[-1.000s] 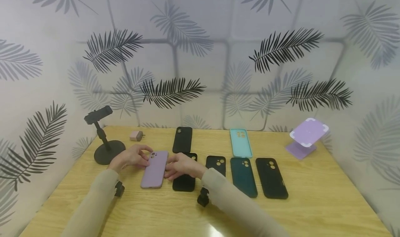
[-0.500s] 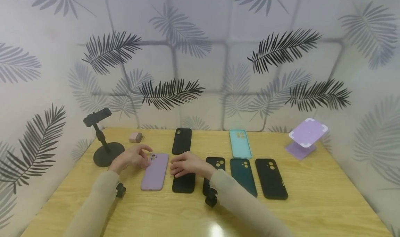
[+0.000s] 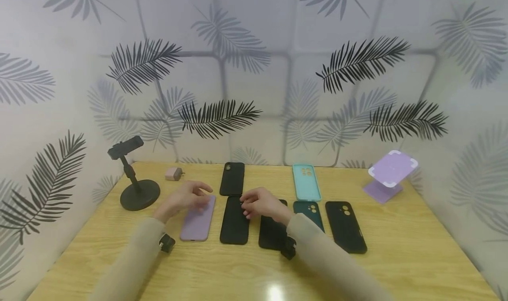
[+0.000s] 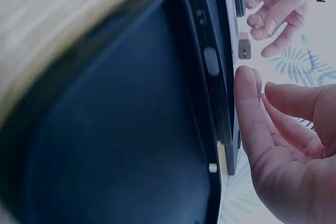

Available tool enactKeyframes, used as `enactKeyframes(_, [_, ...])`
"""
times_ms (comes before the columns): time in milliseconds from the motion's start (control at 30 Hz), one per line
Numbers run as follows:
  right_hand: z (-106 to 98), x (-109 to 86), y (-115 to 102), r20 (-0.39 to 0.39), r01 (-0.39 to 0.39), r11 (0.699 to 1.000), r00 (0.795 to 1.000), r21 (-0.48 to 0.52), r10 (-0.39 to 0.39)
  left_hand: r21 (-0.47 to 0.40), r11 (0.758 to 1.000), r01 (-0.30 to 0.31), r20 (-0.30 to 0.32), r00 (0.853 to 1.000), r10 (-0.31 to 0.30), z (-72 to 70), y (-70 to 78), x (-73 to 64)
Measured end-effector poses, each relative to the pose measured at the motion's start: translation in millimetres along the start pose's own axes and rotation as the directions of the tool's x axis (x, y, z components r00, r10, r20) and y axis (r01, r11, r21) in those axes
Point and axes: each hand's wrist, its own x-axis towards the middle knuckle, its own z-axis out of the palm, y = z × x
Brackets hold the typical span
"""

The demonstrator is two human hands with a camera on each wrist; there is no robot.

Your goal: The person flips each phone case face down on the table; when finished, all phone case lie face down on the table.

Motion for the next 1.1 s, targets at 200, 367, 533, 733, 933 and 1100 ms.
enactKeyframes(200, [-9.7,-8.3,4.6,-0.034,-0.004,1.000,0.999,-0.020,0.003,-0.046,0.999,-0.010,0.048,0.999,0.013,11.3,4.2,0.5])
enactKeyframes(367, [-13.1,-10.6,5.7,-0.046,-0.030,0.999,0.999,-0.021,0.029,-0.099,0.995,-0.017,0.100,0.995,0.027,23.2,9.1,2.7])
enactKeyframes(533, [-12.4,-13.6,4.6,-0.028,-0.063,0.998,0.998,-0.023,0.062,-0.129,0.992,0.001,0.143,0.990,0.018,32.7,14.0,3.7])
enactKeyframes(733, [-12.1,-13.3,5.2,-0.021,-0.083,0.996,0.996,-0.016,0.082,-0.084,0.996,0.016,0.133,0.991,-0.005,37.7,18.2,4.4])
enactKeyframes(933, [-13.5,-13.4,5.1,-0.005,-0.082,0.997,0.997,-0.007,0.082,-0.113,0.992,0.047,0.122,0.992,-0.033,37.7,18.1,7.0])
enactKeyframes(1100, [-14.8,-14.5,3.9,0.016,-0.078,0.997,0.997,0.000,0.078,-0.151,0.986,0.076,0.127,0.990,-0.057,37.4,18.2,8.1])
